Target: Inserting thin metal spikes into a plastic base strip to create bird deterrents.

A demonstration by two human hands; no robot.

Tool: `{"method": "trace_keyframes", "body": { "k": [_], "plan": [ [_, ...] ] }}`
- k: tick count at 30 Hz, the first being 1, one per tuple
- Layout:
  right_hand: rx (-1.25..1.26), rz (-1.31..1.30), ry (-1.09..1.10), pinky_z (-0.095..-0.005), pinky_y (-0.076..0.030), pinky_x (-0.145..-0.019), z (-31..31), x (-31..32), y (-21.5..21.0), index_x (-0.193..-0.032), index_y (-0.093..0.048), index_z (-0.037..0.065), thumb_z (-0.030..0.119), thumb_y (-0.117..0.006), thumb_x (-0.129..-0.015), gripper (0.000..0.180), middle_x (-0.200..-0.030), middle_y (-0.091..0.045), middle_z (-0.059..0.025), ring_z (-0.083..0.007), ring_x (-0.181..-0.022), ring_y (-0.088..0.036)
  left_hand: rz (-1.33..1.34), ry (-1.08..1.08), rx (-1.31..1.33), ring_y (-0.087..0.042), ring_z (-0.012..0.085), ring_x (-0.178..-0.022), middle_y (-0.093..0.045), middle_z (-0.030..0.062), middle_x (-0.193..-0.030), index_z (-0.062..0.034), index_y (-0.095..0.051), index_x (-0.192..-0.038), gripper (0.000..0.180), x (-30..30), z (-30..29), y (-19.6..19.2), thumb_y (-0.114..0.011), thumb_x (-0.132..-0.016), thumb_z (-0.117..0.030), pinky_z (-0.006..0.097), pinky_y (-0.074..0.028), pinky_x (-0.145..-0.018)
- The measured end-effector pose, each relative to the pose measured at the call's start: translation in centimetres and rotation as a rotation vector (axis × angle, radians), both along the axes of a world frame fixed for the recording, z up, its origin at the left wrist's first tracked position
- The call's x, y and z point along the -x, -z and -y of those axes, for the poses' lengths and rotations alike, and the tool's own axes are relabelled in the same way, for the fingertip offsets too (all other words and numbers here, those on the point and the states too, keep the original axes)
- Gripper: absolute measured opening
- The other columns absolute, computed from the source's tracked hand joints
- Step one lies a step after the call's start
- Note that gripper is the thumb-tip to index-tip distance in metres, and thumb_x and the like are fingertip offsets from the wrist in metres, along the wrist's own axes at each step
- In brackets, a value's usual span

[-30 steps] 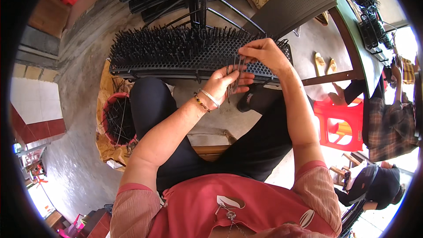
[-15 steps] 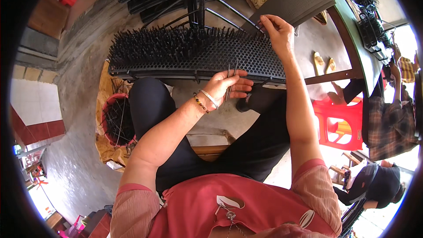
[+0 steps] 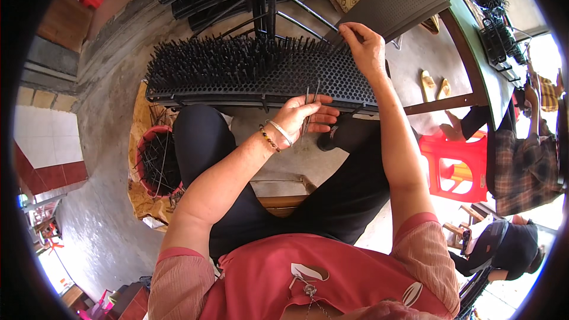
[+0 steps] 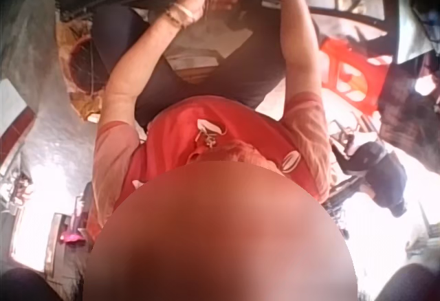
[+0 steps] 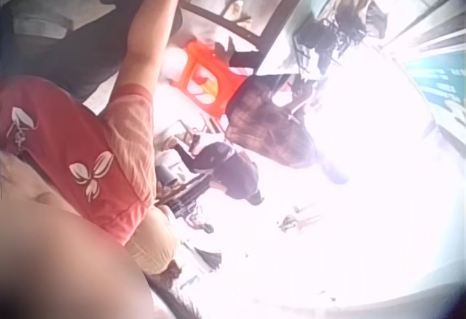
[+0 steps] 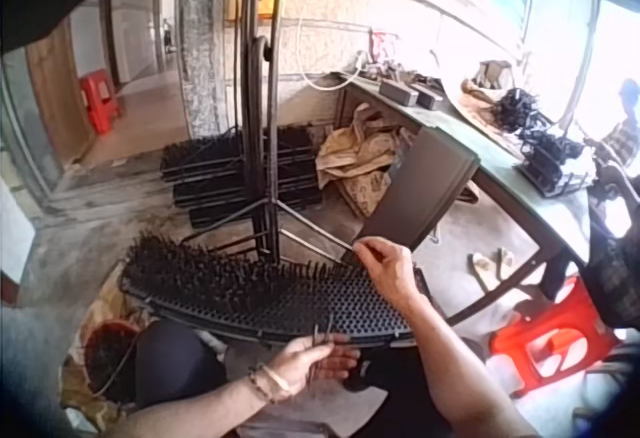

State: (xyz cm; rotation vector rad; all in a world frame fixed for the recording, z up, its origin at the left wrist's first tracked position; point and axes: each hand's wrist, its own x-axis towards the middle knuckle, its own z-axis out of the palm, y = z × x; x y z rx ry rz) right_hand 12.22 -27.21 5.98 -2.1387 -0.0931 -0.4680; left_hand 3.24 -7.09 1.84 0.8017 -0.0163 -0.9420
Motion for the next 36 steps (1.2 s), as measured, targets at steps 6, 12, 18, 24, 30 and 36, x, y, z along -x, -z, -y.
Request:
{"method": "trace_keyframes", "body": {
  "k": [6,12,18,24,30,36],
  "plan": [
    [0.152,0.113,-0.057,-0.0302,-0.05,-0.065,-0.8,0.6,-0.9,-0.092,-0.067,-0.001,0.016,-0.065,-0.083,0.019,-0.079,-0.066,-0.0147,-0.0225,-0.07,-0.065,-0.012,0.001,-0.001,-0.062,0.0228,-0.095,-0.062,0.0166,-0.108,0.0005,-0.049,-0.121,0.031,0.0,0.0,0.2,-0.043,-0.095,-0.016,0.034,-0.053,-0.079],
    [0.119,0.062,-0.022,-0.0296,-0.05,-0.066,-0.8,0.7,-0.8,-0.092,-0.066,-0.002,0.015,-0.065,-0.083,0.019,-0.08,-0.066,-0.016,-0.0216,-0.072,-0.066,-0.022,0.004,-0.008,-0.063,0.0226,-0.095,-0.062,0.0165,-0.108,0.0003,-0.05,-0.121,0.031,-0.1,0.0,0.3,-0.044,-0.095,-0.016,0.034,-0.053,-0.079],
    [0.161,0.106,-0.014,-0.0262,-0.049,-0.064,-1.3,1.0,-0.5,-0.093,-0.066,-0.001,0.015,-0.066,-0.083,0.019,-0.076,-0.066,-0.0121,-0.0126,-0.068,-0.062,-0.024,0.01,-0.004,-0.062,0.0217,-0.095,-0.062,0.0161,-0.109,0.0,-0.05,-0.121,0.031,-0.1,-0.1,0.3,-0.043,-0.095,-0.015,0.033,-0.053,-0.079],
    [0.162,0.071,-0.008,-0.027,-0.049,-0.065,-1.3,1.2,-0.6,-0.092,-0.066,-0.001,0.015,-0.065,-0.083,0.019,-0.078,-0.067,-0.0136,-0.0148,-0.07,-0.064,-0.014,0.007,-0.018,-0.062,0.0212,-0.095,-0.062,0.0153,-0.108,-0.0001,-0.05,-0.12,0.03,-0.1,-0.1,0.1,-0.043,-0.095,-0.015,0.033,-0.053,-0.079],
    [0.219,0.102,-0.007,-0.0282,-0.049,-0.065,-1.0,1.2,-0.6,-0.093,-0.066,-0.001,0.017,-0.064,-0.084,0.02,-0.076,-0.067,-0.0137,-0.0162,-0.069,-0.065,-0.016,0.012,-0.016,-0.062,0.0209,-0.095,-0.062,0.0151,-0.107,0.0001,-0.049,-0.121,0.031,-0.1,-0.1,0.0,-0.043,-0.095,-0.015,0.032,-0.053,-0.078],
    [0.169,0.053,0.153,-0.0268,-0.049,-0.065,-1.1,1.1,-0.2,-0.095,-0.067,-0.001,0.018,-0.065,-0.083,0.022,-0.073,-0.067,-0.0123,-0.0156,-0.067,-0.065,-0.017,0.012,-0.024,-0.062,0.0208,-0.095,-0.062,0.015,-0.107,0.0002,-0.049,-0.121,0.031,0.0,-0.1,0.0,-0.042,-0.095,-0.015,0.032,-0.053,-0.078]
  ]
}}
